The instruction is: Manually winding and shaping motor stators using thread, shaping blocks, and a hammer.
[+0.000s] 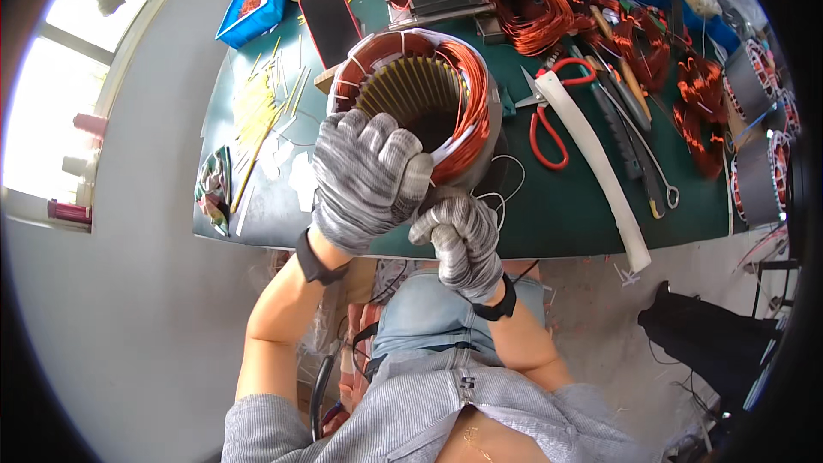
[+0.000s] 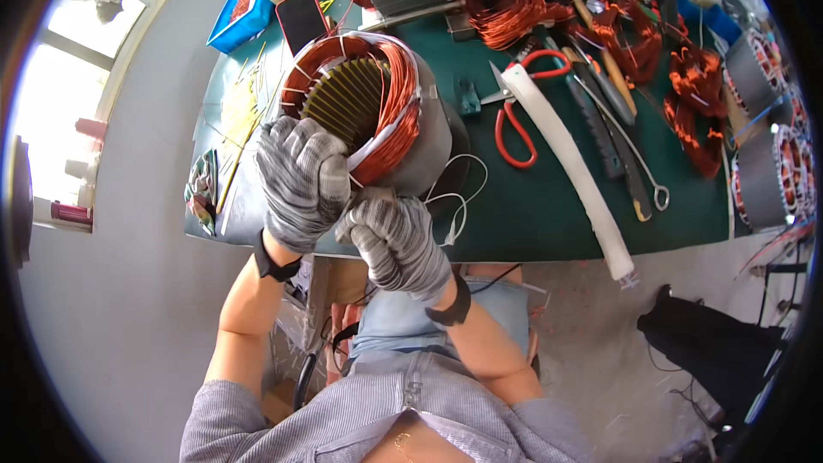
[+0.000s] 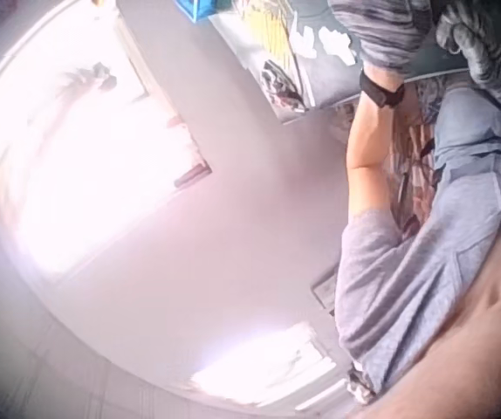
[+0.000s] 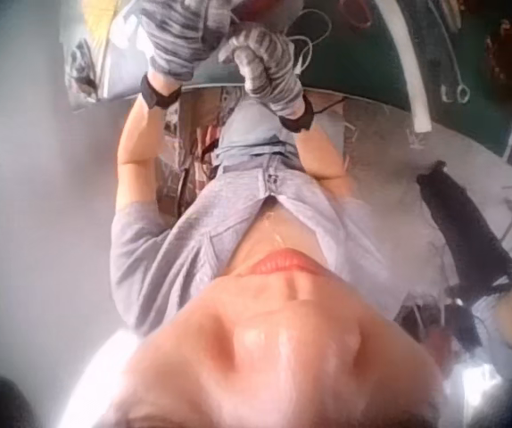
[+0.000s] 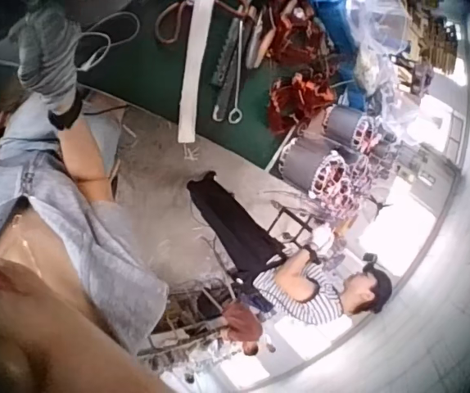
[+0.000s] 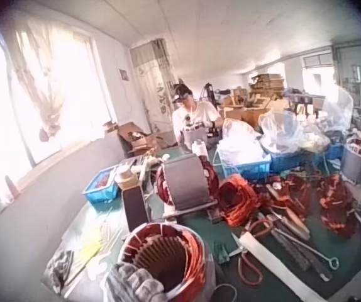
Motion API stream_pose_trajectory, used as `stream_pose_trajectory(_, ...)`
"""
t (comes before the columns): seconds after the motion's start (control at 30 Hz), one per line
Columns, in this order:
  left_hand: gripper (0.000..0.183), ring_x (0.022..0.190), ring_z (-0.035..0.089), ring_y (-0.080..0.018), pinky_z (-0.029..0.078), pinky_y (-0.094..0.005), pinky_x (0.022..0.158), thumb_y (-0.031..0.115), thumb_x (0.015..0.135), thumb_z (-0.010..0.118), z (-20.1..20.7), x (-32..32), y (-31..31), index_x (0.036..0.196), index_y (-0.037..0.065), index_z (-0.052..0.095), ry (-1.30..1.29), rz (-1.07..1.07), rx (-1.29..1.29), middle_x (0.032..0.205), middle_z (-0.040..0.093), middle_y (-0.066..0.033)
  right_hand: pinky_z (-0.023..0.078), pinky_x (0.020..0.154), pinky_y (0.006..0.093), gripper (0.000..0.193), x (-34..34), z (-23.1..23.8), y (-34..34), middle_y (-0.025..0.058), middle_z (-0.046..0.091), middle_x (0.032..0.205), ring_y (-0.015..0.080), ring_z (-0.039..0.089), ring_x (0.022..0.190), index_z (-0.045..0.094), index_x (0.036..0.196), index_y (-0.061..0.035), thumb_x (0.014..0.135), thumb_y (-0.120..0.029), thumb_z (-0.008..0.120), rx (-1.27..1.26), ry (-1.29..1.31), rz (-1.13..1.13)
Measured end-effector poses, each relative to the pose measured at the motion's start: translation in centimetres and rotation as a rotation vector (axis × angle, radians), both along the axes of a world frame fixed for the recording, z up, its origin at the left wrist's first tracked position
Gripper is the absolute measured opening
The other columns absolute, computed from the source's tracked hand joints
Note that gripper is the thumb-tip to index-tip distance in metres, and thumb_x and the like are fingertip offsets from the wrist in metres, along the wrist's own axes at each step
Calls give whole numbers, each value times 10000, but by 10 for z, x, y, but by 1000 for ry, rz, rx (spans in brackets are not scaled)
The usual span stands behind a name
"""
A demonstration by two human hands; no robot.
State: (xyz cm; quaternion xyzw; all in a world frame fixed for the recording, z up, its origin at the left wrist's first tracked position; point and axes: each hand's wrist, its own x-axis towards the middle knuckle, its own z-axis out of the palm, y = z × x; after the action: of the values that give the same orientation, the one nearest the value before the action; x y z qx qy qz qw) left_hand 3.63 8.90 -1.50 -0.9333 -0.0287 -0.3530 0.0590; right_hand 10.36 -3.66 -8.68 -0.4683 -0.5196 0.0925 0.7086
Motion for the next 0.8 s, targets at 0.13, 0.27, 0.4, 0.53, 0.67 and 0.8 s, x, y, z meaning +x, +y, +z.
stream_pose_trajectory(0.13, 301, 782, 532, -321, 390, -434, 751, 214, 678, 715, 25, -7, -7, 910, 62, 599, 339, -62, -338, 843, 576, -113, 456, 646, 337, 118, 10, -6, -6, 93, 590, 796, 249, 578, 700, 560, 819, -46, 859, -106, 467, -29, 122, 128)
stream_pose_trajectory(0.27, 292, 866, 553, -331, 389, -429, 827, 190, 706, 709, 13, -2, 1, 944, 45, 619, 281, -37, -297, 864, 600, -117, 460, 828, 280, 281, 14, 7, -61, 117, 629, 1014, 185, 604, 920, 596, 1019, 5, 909, -160, 398, -263, 607, 109)
stream_pose_trajectory(0.4, 298, 813, 553, -312, 395, -414, 814, 173, 695, 717, 15, -13, 8, 943, 39, 620, 247, -86, -285, 827, 607, -108, 460, 735, 409, 354, 27, -89, -247, 128, 636, 946, 307, 602, 755, 626, 1055, -89, 890, -358, 467, -729, -92, -480)
stream_pose_trajectory(0.53, 291, 787, 554, -297, 418, -404, 781, 153, 693, 717, 17, -9, 14, 940, 31, 622, 227, -181, -319, 800, 613, -104, 434, 734, 397, 236, -12, -195, -492, 110, 619, 797, 290, 570, 694, 624, 1040, -115, 858, -248, 554, -1616, -240, -673)
stream_pose_trajectory(0.67, 283, 796, 518, -277, 410, -385, 733, 103, 680, 699, 29, -7, 8, 935, 15, 613, 291, -193, -281, 865, 595, -108, 451, 693, 379, 229, -12, -102, -322, 124, 602, 781, 277, 570, 686, 618, 1070, -99, 874, -186, 536, -1074, -342, -731)
stream_pose_trajectory(0.8, 295, 957, 550, -312, 426, -397, 855, 126, 679, 703, 32, -9, 26, 935, 12, 611, 293, -315, -18, 925, 610, -131, 459, 673, 350, 243, 9, -10, -148, 113, 601, 800, 278, 552, 715, 615, 1065, -100, 849, -23, 535, -482, -342, -462)
